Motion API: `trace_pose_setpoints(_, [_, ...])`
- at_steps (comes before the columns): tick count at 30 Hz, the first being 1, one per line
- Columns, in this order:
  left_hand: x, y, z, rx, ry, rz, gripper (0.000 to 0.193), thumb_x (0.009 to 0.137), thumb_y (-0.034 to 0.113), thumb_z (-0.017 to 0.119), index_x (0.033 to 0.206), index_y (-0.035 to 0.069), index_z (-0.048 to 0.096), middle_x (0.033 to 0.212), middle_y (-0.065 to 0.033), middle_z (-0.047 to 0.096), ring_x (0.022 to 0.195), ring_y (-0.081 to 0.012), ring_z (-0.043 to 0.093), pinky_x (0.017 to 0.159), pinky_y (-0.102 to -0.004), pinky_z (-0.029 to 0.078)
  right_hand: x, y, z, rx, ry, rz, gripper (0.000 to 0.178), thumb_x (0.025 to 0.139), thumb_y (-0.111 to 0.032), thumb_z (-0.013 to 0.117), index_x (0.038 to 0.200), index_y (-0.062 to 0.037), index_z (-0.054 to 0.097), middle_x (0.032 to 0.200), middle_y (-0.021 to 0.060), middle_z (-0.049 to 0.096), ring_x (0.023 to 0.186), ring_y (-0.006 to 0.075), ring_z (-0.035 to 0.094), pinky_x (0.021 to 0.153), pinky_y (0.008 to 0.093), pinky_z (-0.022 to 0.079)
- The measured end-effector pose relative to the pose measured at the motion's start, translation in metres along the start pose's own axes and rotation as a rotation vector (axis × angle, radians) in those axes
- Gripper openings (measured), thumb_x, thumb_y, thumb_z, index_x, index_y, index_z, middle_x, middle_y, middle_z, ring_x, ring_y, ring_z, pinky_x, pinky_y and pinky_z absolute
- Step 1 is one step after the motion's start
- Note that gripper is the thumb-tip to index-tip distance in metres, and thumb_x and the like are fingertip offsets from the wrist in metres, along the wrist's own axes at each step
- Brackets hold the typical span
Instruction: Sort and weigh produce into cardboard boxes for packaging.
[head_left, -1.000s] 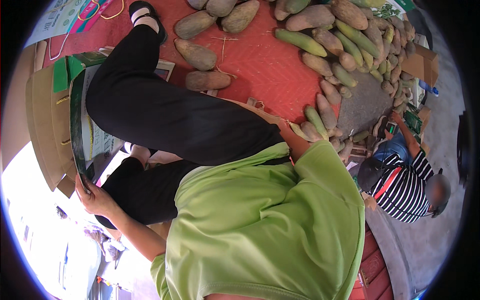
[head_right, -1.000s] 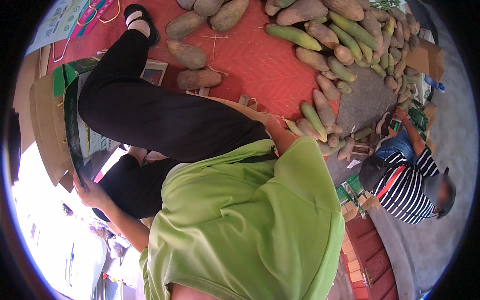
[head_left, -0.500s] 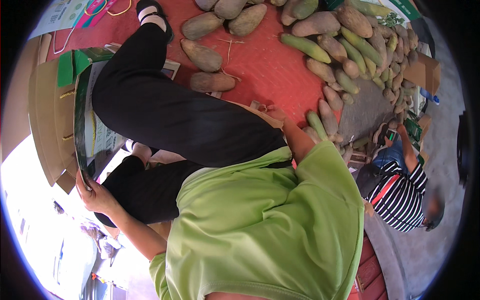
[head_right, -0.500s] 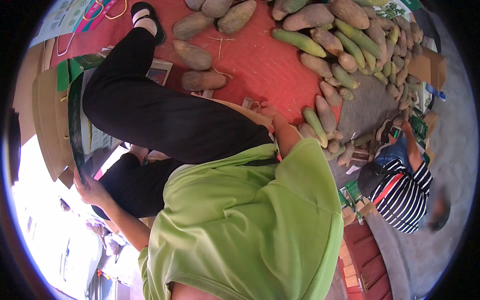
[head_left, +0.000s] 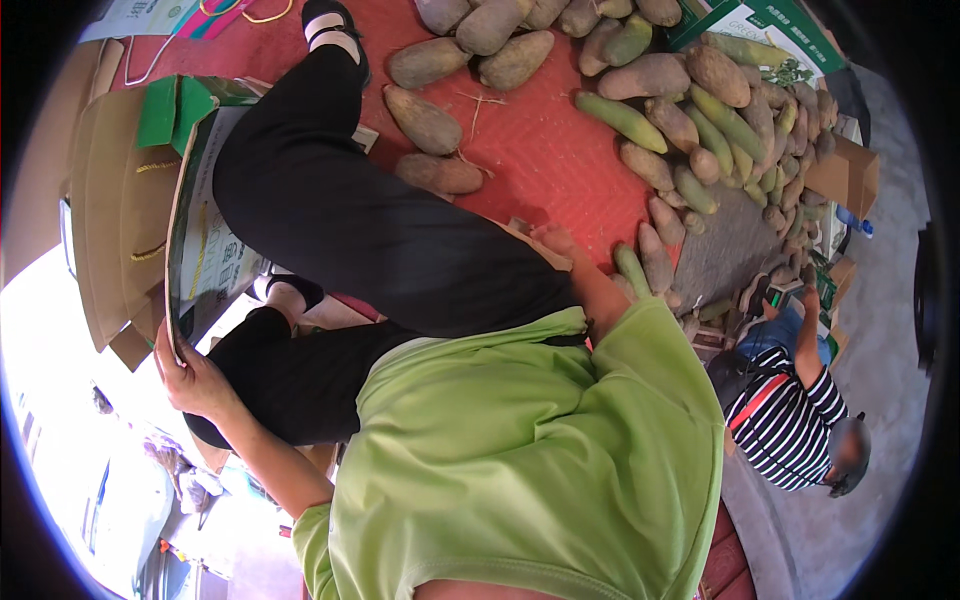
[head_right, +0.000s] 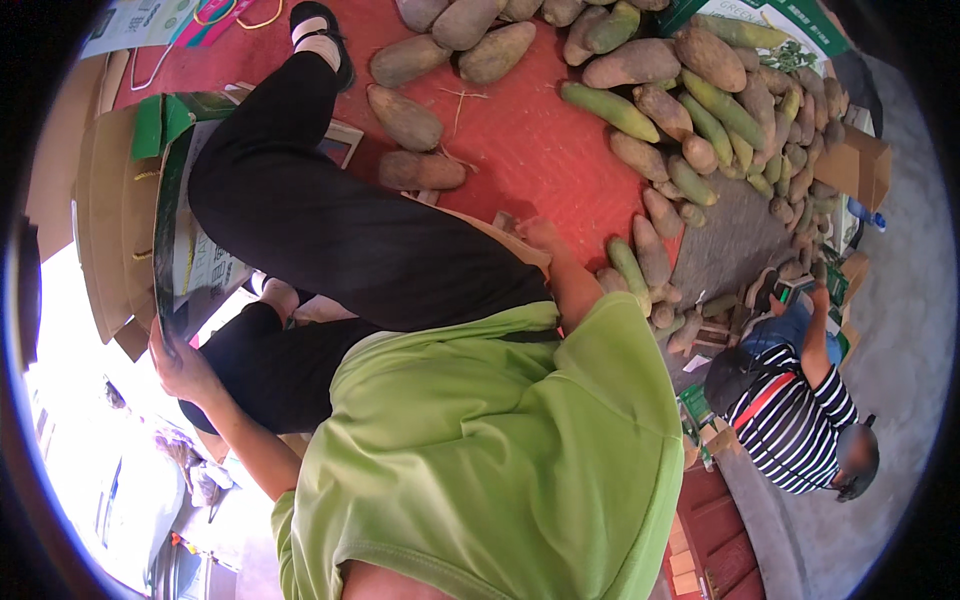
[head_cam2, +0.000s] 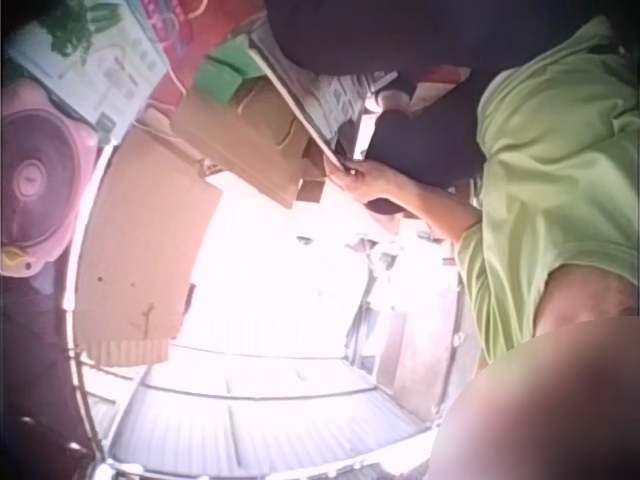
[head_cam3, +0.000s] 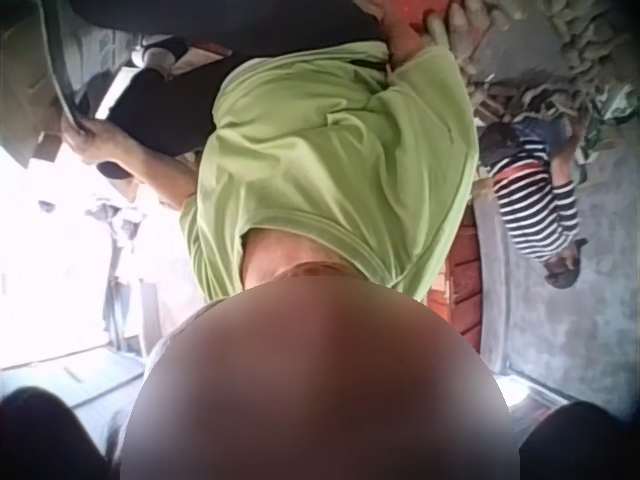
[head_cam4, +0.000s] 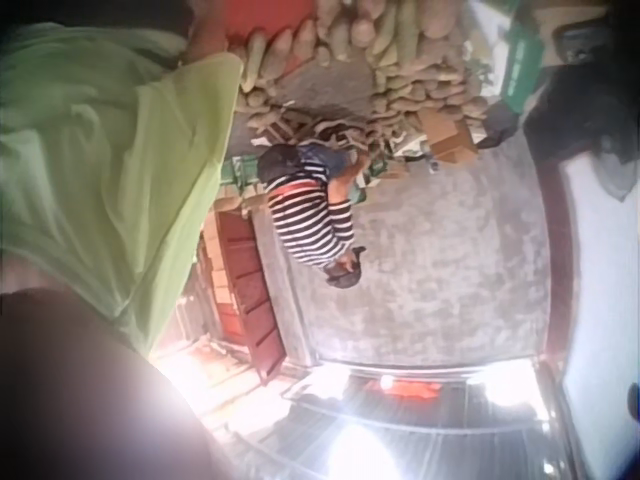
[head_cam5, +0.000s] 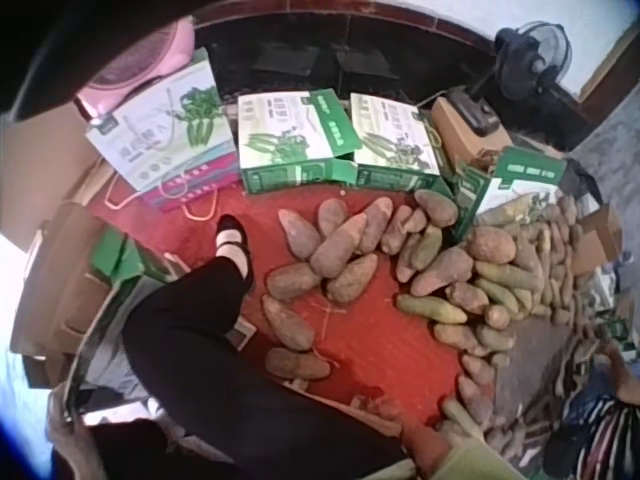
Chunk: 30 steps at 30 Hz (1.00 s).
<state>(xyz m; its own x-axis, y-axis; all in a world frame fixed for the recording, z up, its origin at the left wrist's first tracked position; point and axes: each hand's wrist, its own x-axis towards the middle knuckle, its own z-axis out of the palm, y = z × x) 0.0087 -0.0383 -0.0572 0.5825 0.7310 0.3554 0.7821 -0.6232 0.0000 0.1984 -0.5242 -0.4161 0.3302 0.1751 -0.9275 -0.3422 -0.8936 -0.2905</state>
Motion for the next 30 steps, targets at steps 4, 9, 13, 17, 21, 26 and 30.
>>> trace_pose_setpoints(4, [0.001, 0.002, -0.003, -0.022, -0.011, 0.002, 0.022, 0.087, 0.010, 0.061, 0.108, 0.013, 0.065, 0.097, -0.0047, 0.068, 0.083, -0.0214, 0.067, 0.069, -0.0307, 0.051, -0.002, 0.013, -0.002, -0.274, 0.064, -0.095, 0.031, 0.088, -0.034, 0.052, 0.104, -0.0109, 0.066, 0.100, 0.0125, 0.066, 0.094, 0.0264, 0.063, 0.081, 0.0358, 0.050])
trace_pose_setpoints(9, [0.004, 0.005, 0.001, -0.049, -0.039, 0.015, 0.023, 0.086, 0.011, 0.060, 0.108, 0.015, 0.065, 0.098, -0.0048, 0.068, 0.083, -0.0228, 0.067, 0.068, -0.0321, 0.051, 0.006, 0.040, -0.020, -0.184, 0.184, -0.014, 0.025, 0.088, -0.027, 0.055, 0.099, -0.0080, 0.067, 0.091, 0.0107, 0.067, 0.083, 0.0214, 0.065, 0.072, 0.0348, 0.051])
trace_pose_setpoints(13, [0.000, 0.000, -0.012, 0.019, -0.031, -0.026, 0.024, 0.086, 0.010, 0.061, 0.108, 0.016, 0.065, 0.097, -0.0048, 0.068, 0.083, -0.0233, 0.067, 0.068, -0.0326, 0.051, -0.028, -0.026, -0.059, 0.683, 0.340, 0.195, 0.019, 0.089, -0.020, 0.056, 0.097, -0.0048, 0.064, 0.084, 0.0059, 0.065, 0.074, 0.0170, 0.061, 0.064, 0.0315, 0.051])
trace_pose_setpoints(17, [0.006, 0.006, -0.001, -0.017, -0.028, 0.012, 0.024, 0.085, 0.009, 0.060, 0.107, 0.015, 0.065, 0.096, -0.0048, 0.068, 0.085, -0.0249, 0.066, 0.071, -0.0342, 0.051, -0.047, -0.052, -0.107, 0.469, 0.557, -0.087, 0.013, 0.088, -0.018, 0.057, 0.092, -0.0054, 0.060, 0.076, 0.0032, 0.060, 0.068, 0.0136, 0.056, 0.061, 0.0280, 0.047])
trace_pose_setpoints(21, [0.011, 0.013, -0.010, -0.066, -0.038, 0.005, 0.027, 0.080, 0.001, 0.059, 0.103, 0.013, 0.066, 0.096, -0.0057, 0.067, 0.086, -0.0259, 0.065, 0.073, -0.0343, 0.051, -0.030, -0.086, -0.124, 0.324, 0.611, -0.424, 0.009, 0.089, -0.014, 0.057, 0.090, -0.0051, 0.058, 0.078, 0.0026, 0.060, 0.071, 0.0114, 0.055, 0.062, 0.0254, 0.045])
trace_pose_setpoints(26, [0.009, 0.007, -0.014, -0.088, -0.047, -0.005, 0.036, 0.073, -0.003, 0.055, 0.104, 0.014, 0.065, 0.098, -0.0059, 0.066, 0.090, -0.0263, 0.064, 0.075, -0.0353, 0.051, -0.050, -0.156, -0.136, 0.418, 0.378, -0.655, 0.001, 0.090, -0.006, 0.053, 0.091, -0.0066, 0.054, 0.086, 0.0009, 0.060, 0.079, 0.0101, 0.054, 0.071, 0.0246, 0.044])
trace_pose_setpoints(30, [0.010, 0.010, -0.017, -0.090, -0.063, -0.027, 0.038, 0.072, -0.003, 0.054, 0.103, 0.016, 0.066, 0.099, -0.0035, 0.066, 0.090, -0.0259, 0.064, 0.074, -0.0355, 0.051, -0.101, -0.241, -0.138, 0.482, 0.427, -0.845, 0.003, 0.092, -0.006, 0.051, 0.091, -0.0077, 0.053, 0.090, -0.0030, 0.058, 0.079, 0.0057, 0.048, 0.070, 0.0202, 0.039])
